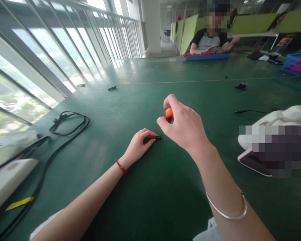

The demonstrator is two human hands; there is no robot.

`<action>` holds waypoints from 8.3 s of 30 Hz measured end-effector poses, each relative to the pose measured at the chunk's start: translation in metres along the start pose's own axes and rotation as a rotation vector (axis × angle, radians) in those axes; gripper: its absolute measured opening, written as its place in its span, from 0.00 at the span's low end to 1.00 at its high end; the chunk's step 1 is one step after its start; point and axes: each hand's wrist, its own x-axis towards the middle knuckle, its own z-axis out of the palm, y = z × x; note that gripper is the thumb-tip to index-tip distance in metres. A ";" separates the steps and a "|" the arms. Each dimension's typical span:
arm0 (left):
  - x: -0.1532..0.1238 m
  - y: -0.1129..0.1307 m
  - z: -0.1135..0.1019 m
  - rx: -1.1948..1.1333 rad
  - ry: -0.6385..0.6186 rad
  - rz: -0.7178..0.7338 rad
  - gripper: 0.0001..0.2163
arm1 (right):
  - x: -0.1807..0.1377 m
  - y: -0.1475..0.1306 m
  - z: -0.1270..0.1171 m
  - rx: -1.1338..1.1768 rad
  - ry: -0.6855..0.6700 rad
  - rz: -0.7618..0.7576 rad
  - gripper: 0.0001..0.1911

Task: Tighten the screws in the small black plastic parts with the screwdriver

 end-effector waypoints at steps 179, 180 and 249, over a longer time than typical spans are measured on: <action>-0.030 0.020 -0.019 0.018 0.063 0.088 0.02 | -0.096 0.040 0.074 0.344 -0.014 -0.039 0.10; -0.029 0.021 -0.015 -0.007 0.071 0.081 0.02 | -0.095 0.040 0.075 0.329 -0.019 -0.049 0.10; -0.092 -0.091 -0.181 0.343 0.446 -0.804 0.23 | -0.089 0.043 0.072 0.459 -0.092 0.185 0.08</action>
